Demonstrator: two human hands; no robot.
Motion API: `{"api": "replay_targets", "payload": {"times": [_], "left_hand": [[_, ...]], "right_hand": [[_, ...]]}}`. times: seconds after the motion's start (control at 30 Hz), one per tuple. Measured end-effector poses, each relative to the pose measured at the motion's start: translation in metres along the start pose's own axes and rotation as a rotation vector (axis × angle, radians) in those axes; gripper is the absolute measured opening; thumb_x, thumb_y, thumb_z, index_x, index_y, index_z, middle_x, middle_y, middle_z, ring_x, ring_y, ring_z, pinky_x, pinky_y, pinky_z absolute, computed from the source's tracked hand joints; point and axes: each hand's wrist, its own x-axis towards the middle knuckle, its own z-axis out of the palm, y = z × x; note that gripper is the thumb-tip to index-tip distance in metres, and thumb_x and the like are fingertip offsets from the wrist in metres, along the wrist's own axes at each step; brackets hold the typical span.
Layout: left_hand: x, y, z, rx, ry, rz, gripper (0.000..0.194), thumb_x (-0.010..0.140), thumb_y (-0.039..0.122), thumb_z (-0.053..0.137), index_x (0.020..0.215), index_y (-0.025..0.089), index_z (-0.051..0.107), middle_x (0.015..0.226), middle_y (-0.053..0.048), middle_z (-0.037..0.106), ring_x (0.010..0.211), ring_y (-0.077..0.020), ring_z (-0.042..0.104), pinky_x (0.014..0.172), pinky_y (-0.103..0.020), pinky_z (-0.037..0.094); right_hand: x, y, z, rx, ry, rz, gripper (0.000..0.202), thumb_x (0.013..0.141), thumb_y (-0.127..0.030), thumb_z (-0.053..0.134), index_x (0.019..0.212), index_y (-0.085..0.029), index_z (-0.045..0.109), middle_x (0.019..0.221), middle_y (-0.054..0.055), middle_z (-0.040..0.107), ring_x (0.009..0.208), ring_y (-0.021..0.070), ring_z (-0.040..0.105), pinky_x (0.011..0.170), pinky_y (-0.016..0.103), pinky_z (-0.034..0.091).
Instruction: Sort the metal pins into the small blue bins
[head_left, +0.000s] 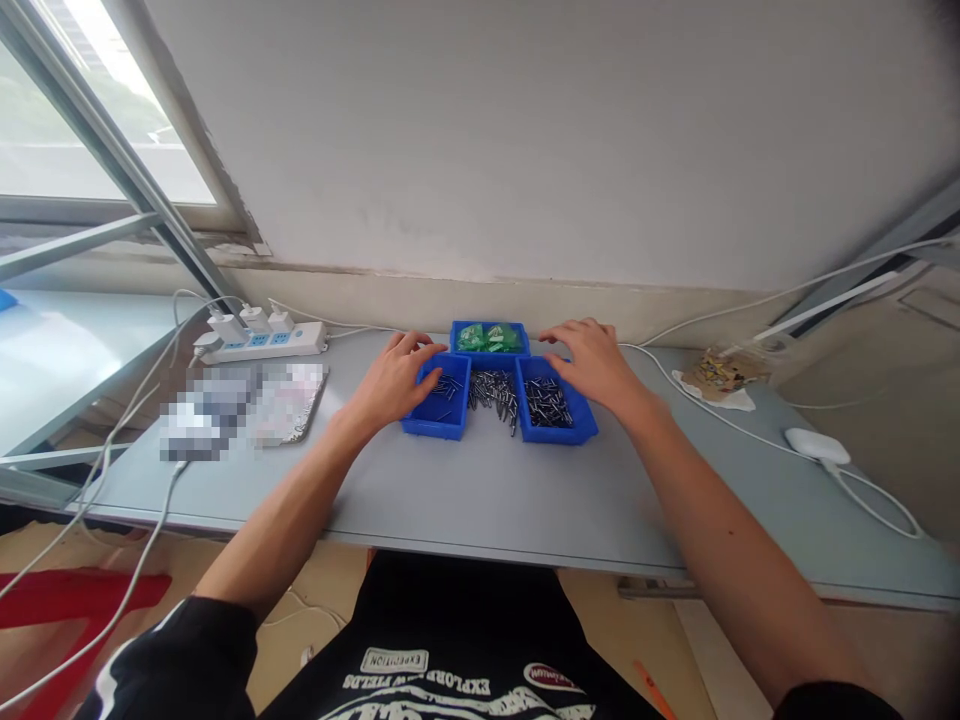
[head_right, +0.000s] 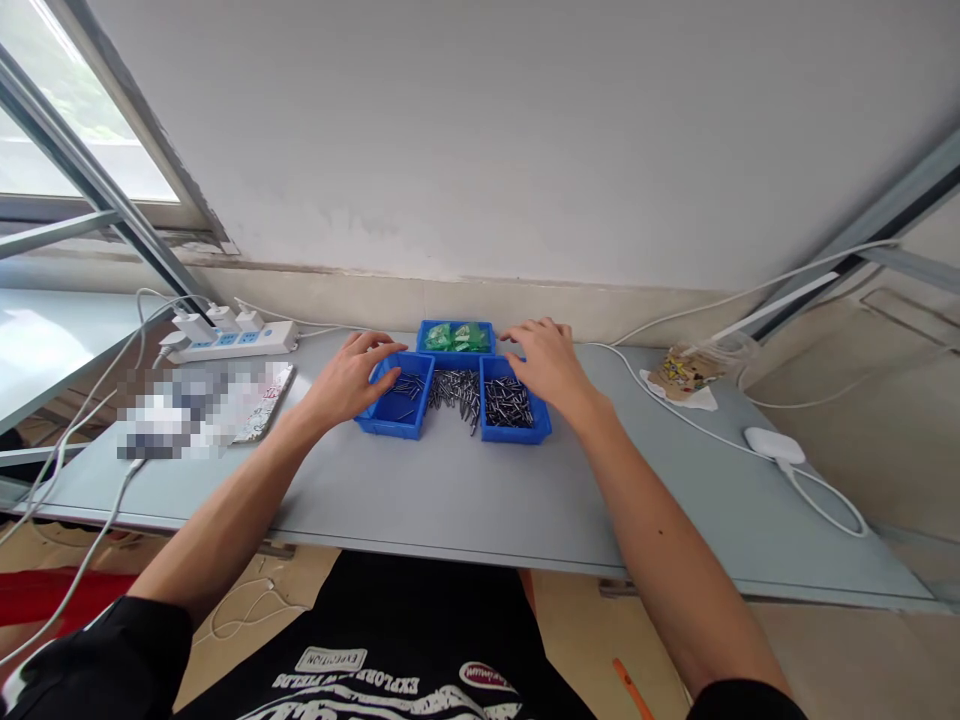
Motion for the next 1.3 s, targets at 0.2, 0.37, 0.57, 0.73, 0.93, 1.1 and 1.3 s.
{"api": "replay_targets", "payload": {"times": [0.2, 0.37, 0.57, 0.73, 0.93, 1.1, 1.3], "left_hand": [[0.041, -0.003, 0.008, 0.071, -0.125, 0.175, 0.035, 0.100, 0.021, 0.053, 0.131, 0.020, 0.067, 0.128, -0.012, 0.065, 0.115, -0.0273, 0.058, 0.103, -0.045, 0.050], [0.064, -0.005, 0.030, 0.170, -0.253, 0.214, 0.022, 0.091, 0.015, 0.064, 0.111, 0.017, 0.073, 0.111, -0.012, 0.071, 0.109, -0.0292, 0.061, 0.091, -0.039, 0.052], [0.066, -0.008, 0.045, 0.094, -0.237, 0.145, 0.021, 0.092, 0.013, 0.063, 0.109, 0.017, 0.073, 0.103, -0.011, 0.072, 0.104, -0.0280, 0.066, 0.082, -0.035, 0.052], [0.065, -0.021, 0.048, 0.007, -0.227, 0.197, 0.020, 0.096, 0.017, 0.064, 0.113, 0.018, 0.074, 0.105, -0.011, 0.072, 0.106, -0.0267, 0.065, 0.084, -0.034, 0.051], [0.070, -0.034, 0.047, -0.109, -0.225, 0.286, 0.021, 0.101, 0.023, 0.059, 0.116, 0.018, 0.074, 0.106, -0.009, 0.073, 0.102, -0.0233, 0.064, 0.091, -0.034, 0.049], [0.074, -0.042, 0.047, -0.150, -0.265, 0.331, 0.025, 0.102, 0.029, 0.060, 0.118, 0.017, 0.075, 0.109, -0.010, 0.073, 0.105, -0.0241, 0.062, 0.095, -0.036, 0.048], [0.075, -0.043, 0.049, -0.185, -0.272, 0.293, 0.024, 0.100, 0.031, 0.062, 0.116, 0.019, 0.076, 0.108, -0.009, 0.073, 0.105, -0.0241, 0.064, 0.096, -0.035, 0.049]], "right_hand": [[0.014, 0.009, 0.026, -0.068, -0.119, -0.118, 0.022, 0.093, -0.027, 0.069, 0.114, -0.025, 0.074, 0.113, 0.010, 0.070, 0.106, 0.0308, 0.059, 0.088, 0.044, 0.044], [0.020, 0.004, 0.032, 0.009, -0.161, -0.104, 0.015, 0.094, -0.018, 0.066, 0.104, -0.022, 0.076, 0.099, 0.007, 0.074, 0.093, 0.0250, 0.065, 0.078, 0.036, 0.046], [0.019, -0.001, 0.037, 0.047, -0.146, -0.040, 0.017, 0.092, -0.016, 0.065, 0.104, -0.021, 0.076, 0.102, 0.008, 0.076, 0.095, 0.0254, 0.066, 0.079, 0.036, 0.048], [0.018, 0.000, 0.039, 0.065, -0.123, -0.040, 0.017, 0.092, -0.017, 0.064, 0.102, -0.022, 0.076, 0.098, 0.007, 0.076, 0.093, 0.0245, 0.065, 0.078, 0.035, 0.048], [0.015, -0.006, 0.035, 0.079, -0.158, 0.014, 0.016, 0.092, -0.017, 0.066, 0.103, -0.021, 0.076, 0.102, 0.008, 0.075, 0.095, 0.0257, 0.065, 0.079, 0.036, 0.047], [0.012, -0.003, 0.035, 0.157, -0.165, -0.004, 0.021, 0.096, -0.016, 0.061, 0.111, -0.020, 0.074, 0.105, 0.009, 0.074, 0.095, 0.0244, 0.066, 0.083, 0.034, 0.047], [0.013, 0.004, 0.036, 0.228, -0.163, -0.049, 0.021, 0.096, -0.015, 0.060, 0.111, -0.018, 0.075, 0.108, 0.010, 0.074, 0.097, 0.0249, 0.067, 0.087, 0.035, 0.048]]}}
